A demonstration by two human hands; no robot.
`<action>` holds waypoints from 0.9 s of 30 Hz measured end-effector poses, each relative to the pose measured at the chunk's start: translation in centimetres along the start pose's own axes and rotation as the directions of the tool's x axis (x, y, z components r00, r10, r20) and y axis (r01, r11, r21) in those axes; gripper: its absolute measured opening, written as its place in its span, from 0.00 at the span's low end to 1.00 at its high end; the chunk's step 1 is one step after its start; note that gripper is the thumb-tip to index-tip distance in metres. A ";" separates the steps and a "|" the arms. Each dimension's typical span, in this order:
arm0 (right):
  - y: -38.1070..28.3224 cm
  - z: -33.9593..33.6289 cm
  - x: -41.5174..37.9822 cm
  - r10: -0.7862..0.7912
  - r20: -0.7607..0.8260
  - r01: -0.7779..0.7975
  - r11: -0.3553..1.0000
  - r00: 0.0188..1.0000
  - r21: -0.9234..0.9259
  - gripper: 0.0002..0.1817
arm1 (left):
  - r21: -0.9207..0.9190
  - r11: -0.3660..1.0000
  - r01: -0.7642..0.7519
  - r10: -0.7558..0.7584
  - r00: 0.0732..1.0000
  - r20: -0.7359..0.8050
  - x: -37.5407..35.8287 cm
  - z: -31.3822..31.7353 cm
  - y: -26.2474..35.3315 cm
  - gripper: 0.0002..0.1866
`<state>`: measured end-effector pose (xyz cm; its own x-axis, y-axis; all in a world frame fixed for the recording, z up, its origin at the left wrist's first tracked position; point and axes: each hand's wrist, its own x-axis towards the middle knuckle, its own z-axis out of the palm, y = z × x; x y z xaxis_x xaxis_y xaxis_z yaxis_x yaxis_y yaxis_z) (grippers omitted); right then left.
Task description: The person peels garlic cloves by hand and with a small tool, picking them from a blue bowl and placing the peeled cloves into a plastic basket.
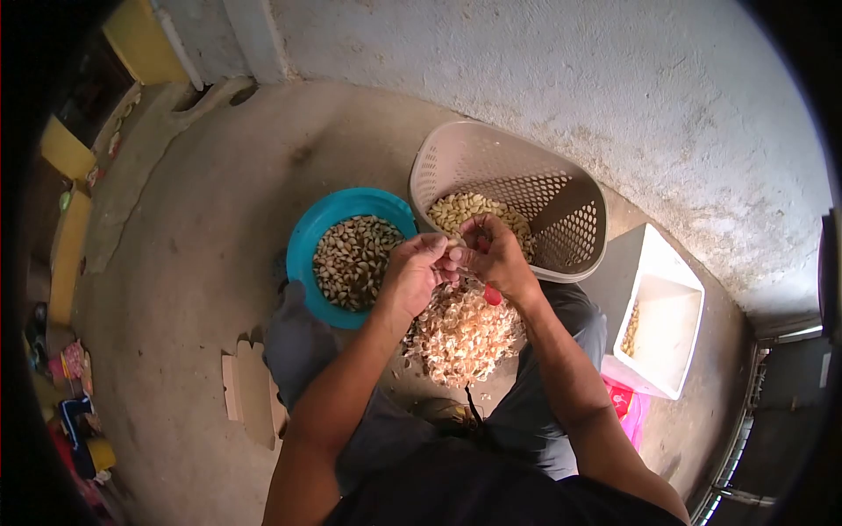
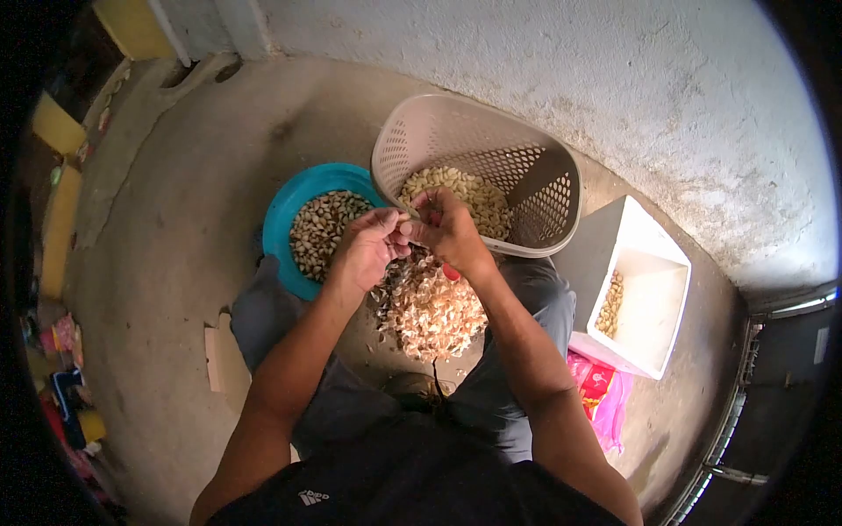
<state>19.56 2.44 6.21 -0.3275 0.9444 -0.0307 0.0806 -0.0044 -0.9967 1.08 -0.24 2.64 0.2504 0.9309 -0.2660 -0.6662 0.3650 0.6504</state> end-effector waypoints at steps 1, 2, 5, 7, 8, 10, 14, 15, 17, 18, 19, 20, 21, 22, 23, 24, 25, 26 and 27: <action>0.6 -0.1 0.0 -0.009 0.007 0.009 1.000 1.000 -0.006 0.20 | -0.048 0.999 -0.001 0.001 1.000 0.001 0.1 -0.1 0.1 0.10; 1.0 -0.3 0.0 -0.020 0.012 0.020 1.000 1.000 -0.013 0.20 | -0.077 0.997 0.003 -0.003 1.000 -0.001 0.2 -0.1 0.3 0.11; -0.7 -0.6 -0.4 0.101 0.107 -0.109 0.992 0.989 0.071 0.20 | -0.132 0.991 0.014 -0.018 0.999 -0.029 0.2 -0.3 0.6 0.14; -1.3 -0.6 -0.5 0.126 0.097 -0.128 0.991 0.987 0.023 0.19 | -0.136 0.990 0.031 -0.036 0.999 -0.033 0.2 -0.7 0.7 0.14; -1.4 -0.5 -0.6 0.139 0.092 -0.139 0.990 0.986 0.000 0.19 | -0.138 0.990 0.041 -0.046 0.998 -0.035 0.1 -0.8 0.7 0.14; -0.5 -0.6 -0.5 0.074 0.094 -0.073 0.997 0.993 -0.007 0.18 | -0.127 0.990 0.059 -0.064 0.997 -0.038 0.0 -0.7 0.7 0.14; 2.0 0.2 0.1 0.032 0.010 -0.033 0.991 0.999 0.131 0.15 | 0.053 0.998 0.022 -0.016 0.993 -0.118 -0.5 0.7 0.4 0.13; 1.8 0.3 0.3 0.058 0.027 -0.064 0.945 0.998 0.321 0.14 | 0.122 0.992 -0.014 0.035 0.985 -0.170 -0.4 1.2 0.0 0.12; 1.4 0.4 0.6 0.099 0.075 -0.124 0.748 0.992 0.652 0.14 | 0.260 0.963 -0.076 0.145 0.955 -0.259 -0.5 2.0 -0.8 0.11; 0.9 0.8 0.5 0.081 0.081 -0.115 0.727 0.993 0.677 0.15 | 0.140 0.987 -0.073 0.102 0.972 -0.214 0.1 1.3 -1.6 0.10; 0.3 1.4 0.3 0.062 0.088 -0.105 0.706 0.994 0.700 0.16 | 0.019 0.998 -0.064 0.066 0.985 -0.162 1.2 -0.2 -3.1 0.08; 0.1 2.0 0.1 0.042 0.093 -0.096 0.684 0.995 0.723 0.16 | -0.101 0.994 -0.047 0.037 0.994 -0.106 1.7 -1.0 -3.9 0.07; 0.6 2.6 0.0 0.075 0.068 -0.101 0.730 0.995 0.676 0.18 | -0.260 0.965 0.023 -0.022 1.000 0.004 1.4 -0.7 -4.0 0.09; 0.6 3.0 -0.3 0.050 0.081 -0.091 0.761 0.995 0.642 0.17 | -0.298 0.955 0.007 -0.040 0.994 -0.105 1.1 0.3 -4.0 0.09; 1.6 3.8 -0.2 0.014 0.028 -0.028 0.814 1.000 0.580 0.16 | -0.334 0.943 -0.011 -0.063 0.975 -0.212 0.9 1.6 -4.2 0.10; 1.9 4.6 -0.2 -0.026 -0.022 0.034 0.860 0.999 0.510 0.15 | -0.366 0.930 -0.033 -0.090 0.945 -0.315 0.7 2.4 -4.4 0.10; 2.0 4.7 -0.3 -0.064 -0.030 0.070 0.872 0.998 0.485 0.11 | -0.379 0.925 -0.023 -0.106 0.942 -0.317 0.5 2.7 -4.2 0.09; 2.0 4.3 -0.5 -0.033 -0.010 0.034 0.880 0.999 0.474 0.10 | -0.356 0.934 -0.023 -0.068 0.968 -0.241 0.8 1.4 -4.7 0.09; 0.5 3.7 -0.7 -0.003 0.012 -0.003 0.887 1.000 0.462 0.10 | -0.332 0.943 -0.026 -0.030 0.986 -0.163 1.6 -1.1 -5.5 0.09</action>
<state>16.31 0.53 5.41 -0.3385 0.9405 -0.0285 -0.3630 -0.1585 -0.9182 4.37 -0.80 -2.15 0.1522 0.9046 -0.3981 -0.8681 0.3149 0.3837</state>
